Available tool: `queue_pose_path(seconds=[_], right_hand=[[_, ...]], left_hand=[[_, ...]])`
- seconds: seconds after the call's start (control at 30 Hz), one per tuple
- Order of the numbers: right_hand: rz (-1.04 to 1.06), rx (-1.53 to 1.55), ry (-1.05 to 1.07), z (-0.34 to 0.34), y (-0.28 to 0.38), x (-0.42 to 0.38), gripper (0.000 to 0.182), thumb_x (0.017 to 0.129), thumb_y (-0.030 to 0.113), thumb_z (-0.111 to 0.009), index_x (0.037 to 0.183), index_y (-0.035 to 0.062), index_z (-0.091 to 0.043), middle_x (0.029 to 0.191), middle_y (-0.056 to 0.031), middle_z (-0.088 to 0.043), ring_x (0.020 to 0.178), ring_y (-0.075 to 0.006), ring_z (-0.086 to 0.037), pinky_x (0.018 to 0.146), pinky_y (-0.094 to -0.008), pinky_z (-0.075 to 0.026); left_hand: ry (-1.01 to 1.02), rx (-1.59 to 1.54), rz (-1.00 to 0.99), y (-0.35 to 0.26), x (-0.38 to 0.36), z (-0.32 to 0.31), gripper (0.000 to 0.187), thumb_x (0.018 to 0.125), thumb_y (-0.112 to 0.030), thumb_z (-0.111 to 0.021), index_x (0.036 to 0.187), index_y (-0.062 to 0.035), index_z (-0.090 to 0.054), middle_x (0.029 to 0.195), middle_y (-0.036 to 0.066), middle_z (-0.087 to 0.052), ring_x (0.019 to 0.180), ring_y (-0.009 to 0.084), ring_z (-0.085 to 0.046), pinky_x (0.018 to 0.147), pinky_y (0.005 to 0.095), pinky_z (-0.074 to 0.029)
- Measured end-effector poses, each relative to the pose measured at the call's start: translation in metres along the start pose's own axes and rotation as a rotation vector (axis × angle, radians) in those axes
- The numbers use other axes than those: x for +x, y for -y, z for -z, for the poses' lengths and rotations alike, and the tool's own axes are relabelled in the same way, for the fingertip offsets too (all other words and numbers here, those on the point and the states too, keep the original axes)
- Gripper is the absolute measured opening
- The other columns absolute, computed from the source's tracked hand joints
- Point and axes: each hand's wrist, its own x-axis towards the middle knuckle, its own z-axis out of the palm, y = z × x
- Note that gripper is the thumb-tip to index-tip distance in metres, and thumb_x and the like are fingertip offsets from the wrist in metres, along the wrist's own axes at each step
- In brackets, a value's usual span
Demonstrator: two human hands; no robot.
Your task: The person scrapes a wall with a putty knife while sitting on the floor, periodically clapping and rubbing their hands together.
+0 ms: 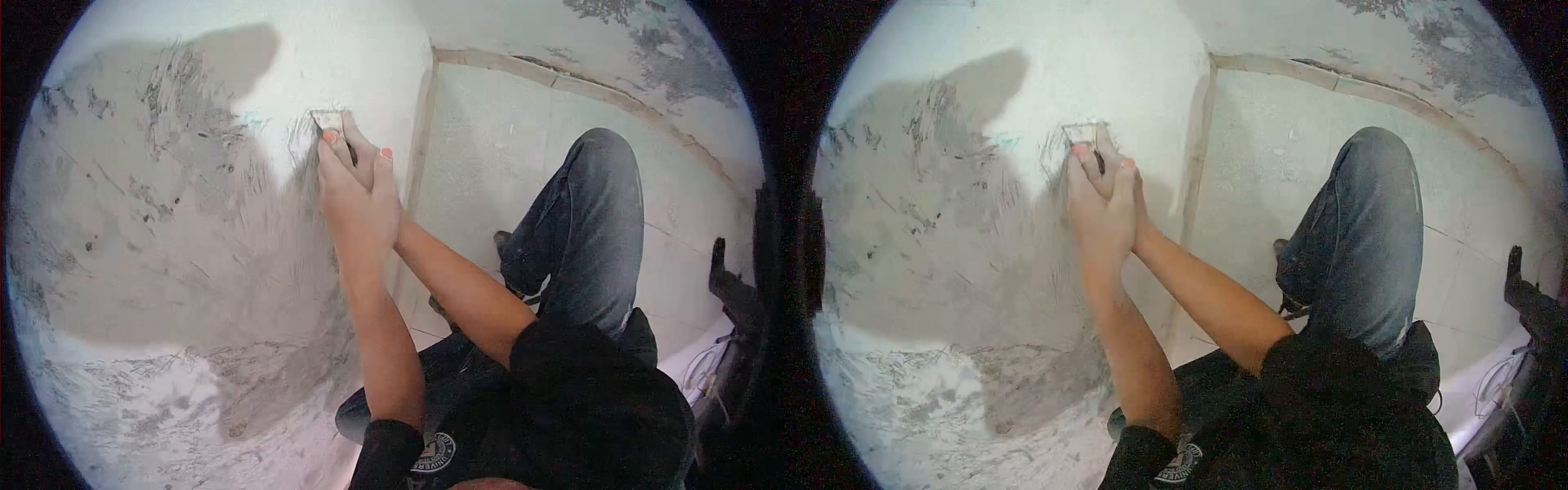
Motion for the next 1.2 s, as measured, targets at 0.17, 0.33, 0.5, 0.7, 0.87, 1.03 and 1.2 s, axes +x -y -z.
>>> queue_pose_path(seconds=[0.17,0.33,0.5,0.7,0.87,1.03,1.2], right_hand=[[-0.036,0.056,-0.048,-0.002,0.017,0.004,0.058,0.102,0.036,-0.051,0.133,-0.0119,-0.046,0.077,-0.0212,-0.064,0.068,-0.0280,-0.061,0.067,-0.0401,-0.050],[-0.061,-0.135,0.062,0.007,0.022,0.005,0.047,0.099,0.033,-0.053,0.130,-0.0023,-0.054,0.091,-0.0226,-0.065,0.079,-0.0356,-0.063,0.073,-0.0431,-0.050],[0.042,-0.126,0.008,-0.006,0.012,0.002,0.042,0.098,0.033,-0.054,0.125,0.0001,-0.057,0.095,-0.0229,-0.064,0.082,-0.0379,-0.062,0.076,-0.0431,-0.050],[-0.029,0.008,0.090,0.004,0.018,-0.012,0.047,0.099,0.032,-0.055,0.132,-0.0008,-0.051,0.095,-0.0226,-0.066,0.081,-0.0371,-0.063,0.079,-0.0424,-0.050],[-0.051,0.068,-0.061,0.008,0.030,-0.004,0.054,0.099,0.034,-0.058,0.133,-0.0080,-0.049,0.095,-0.0266,-0.066,0.083,-0.0337,-0.065,0.080,-0.0416,-0.050],[-0.101,-0.032,0.154,0.002,0.022,-0.014,0.051,0.098,0.037,-0.057,0.126,-0.0062,-0.054,0.105,-0.0258,-0.064,0.093,-0.0352,-0.062,0.084,-0.0433,-0.048],[-0.020,-0.022,0.110,0.006,0.035,-0.018,0.047,0.099,0.033,-0.057,0.120,-0.0079,-0.054,0.092,-0.0259,-0.063,0.076,-0.0293,-0.060,0.073,-0.0386,-0.049]], left_hand=[[-0.044,0.023,-0.005,0.012,-0.004,-0.010,0.072,0.091,-0.029,-0.065,0.144,0.0084,-0.035,0.142,0.030,-0.047,0.133,0.0402,-0.047,0.110,0.0453,-0.037],[-0.082,0.031,-0.046,-0.004,0.008,-0.012,0.071,0.090,-0.028,-0.066,0.143,0.0085,-0.036,0.141,0.031,-0.047,0.132,0.0410,-0.047,0.110,0.0458,-0.037],[-0.087,-0.027,0.110,0.000,0.004,-0.007,0.083,0.089,-0.035,-0.069,0.147,0.0098,-0.031,0.145,0.030,-0.044,0.137,0.0386,-0.043,0.112,0.0441,-0.035],[-0.155,-0.073,-0.077,0.024,0.004,-0.018,0.079,0.088,-0.028,-0.071,0.146,0.0089,-0.033,0.142,0.031,-0.046,0.133,0.0411,-0.045,0.111,0.0450,-0.034],[-0.046,0.031,0.050,-0.001,-0.007,-0.017,0.088,0.087,-0.033,-0.071,0.149,0.0104,-0.027,0.152,0.030,-0.035,0.142,0.0387,-0.037,0.115,0.0447,-0.030],[-0.171,0.054,0.069,0.000,-0.003,-0.008,0.084,0.088,-0.030,-0.071,0.149,0.0103,-0.028,0.151,0.027,-0.038,0.139,0.0365,-0.039,0.113,0.0449,-0.033],[-0.136,0.027,-0.031,0.005,-0.001,-0.003,0.084,0.087,-0.029,-0.072,0.148,0.0104,-0.028,0.147,0.029,-0.041,0.136,0.0390,-0.042,0.111,0.0444,-0.035]])
